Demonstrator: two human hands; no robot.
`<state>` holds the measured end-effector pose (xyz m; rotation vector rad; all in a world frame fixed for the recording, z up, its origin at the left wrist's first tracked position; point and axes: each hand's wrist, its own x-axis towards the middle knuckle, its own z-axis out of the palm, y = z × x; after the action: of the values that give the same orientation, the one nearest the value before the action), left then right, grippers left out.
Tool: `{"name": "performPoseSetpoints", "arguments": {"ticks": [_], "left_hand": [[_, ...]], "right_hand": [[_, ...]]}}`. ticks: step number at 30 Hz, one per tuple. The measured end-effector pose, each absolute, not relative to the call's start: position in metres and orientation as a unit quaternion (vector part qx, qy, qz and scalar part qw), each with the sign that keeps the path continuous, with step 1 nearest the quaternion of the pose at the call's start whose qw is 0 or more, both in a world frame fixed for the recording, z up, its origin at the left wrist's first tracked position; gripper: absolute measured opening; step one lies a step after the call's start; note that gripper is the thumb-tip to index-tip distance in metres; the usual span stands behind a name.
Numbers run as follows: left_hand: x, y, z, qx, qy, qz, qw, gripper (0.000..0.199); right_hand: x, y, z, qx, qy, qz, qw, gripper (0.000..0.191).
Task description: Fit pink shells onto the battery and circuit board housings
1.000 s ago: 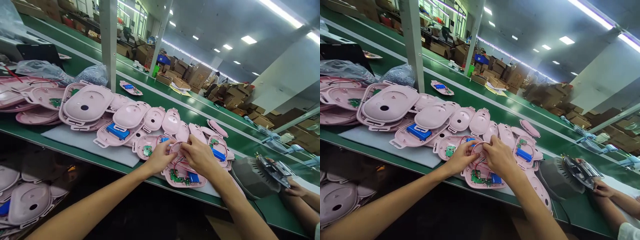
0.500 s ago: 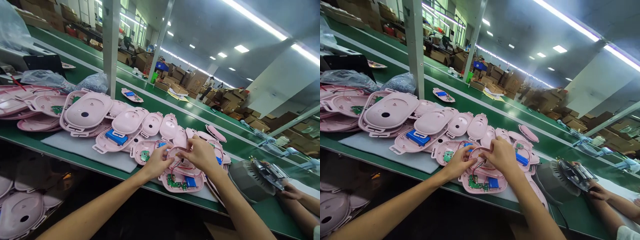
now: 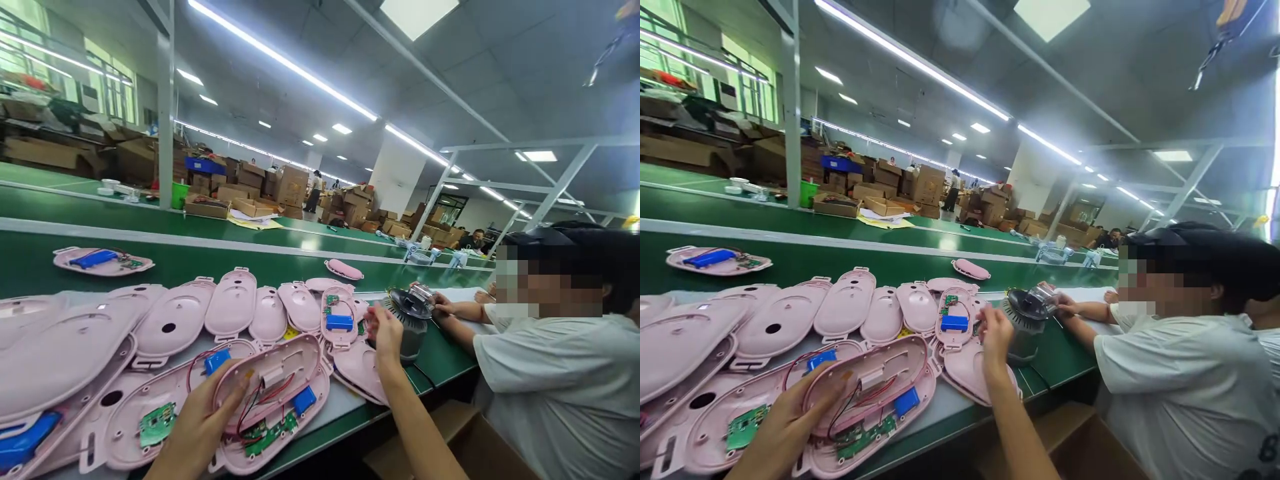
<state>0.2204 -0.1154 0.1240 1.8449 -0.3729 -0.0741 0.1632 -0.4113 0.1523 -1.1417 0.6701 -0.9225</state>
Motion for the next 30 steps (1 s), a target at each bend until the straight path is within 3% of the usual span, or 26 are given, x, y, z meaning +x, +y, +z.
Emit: {"name": "performPoseSetpoints", "arguments": {"ticks": [4,12,18,21,23,26,30], "left_hand": [[0.218,-0.117,0.128,0.775,-0.189,-0.035,0.602,0.048],[0.211,-0.116,0.131,0.749,-0.206,0.002,0.630,0.039],[0.210,-0.112,0.132,0.752,-0.206,-0.008,0.626,0.044],[0.206,-0.113,0.139,0.751,-0.231,-0.021,0.618,0.041],[0.205,-0.114,0.143,0.754,-0.256,-0.033,0.604,0.036],[0.207,-0.118,0.142,0.751,-0.260,-0.039,0.606,0.033],[0.212,-0.123,0.132,0.718,-0.193,-0.049,0.667,0.040]], "right_hand": [[0.163,-0.456,0.147,-0.387,0.375,-0.391,0.746,0.042],[0.172,-0.452,0.152,-0.277,0.388,-0.400,0.783,0.017],[0.165,-0.447,0.155,-0.263,0.392,-0.376,0.798,0.009],[0.156,-0.418,0.154,-0.355,0.333,-0.371,0.791,0.014],[0.148,-0.383,0.155,-0.523,0.202,-0.368,0.741,0.020],[0.140,-0.324,0.162,-0.756,-0.030,-0.316,0.572,0.026],[0.147,-0.278,0.164,-0.881,-0.227,-0.243,0.335,0.019]]}}
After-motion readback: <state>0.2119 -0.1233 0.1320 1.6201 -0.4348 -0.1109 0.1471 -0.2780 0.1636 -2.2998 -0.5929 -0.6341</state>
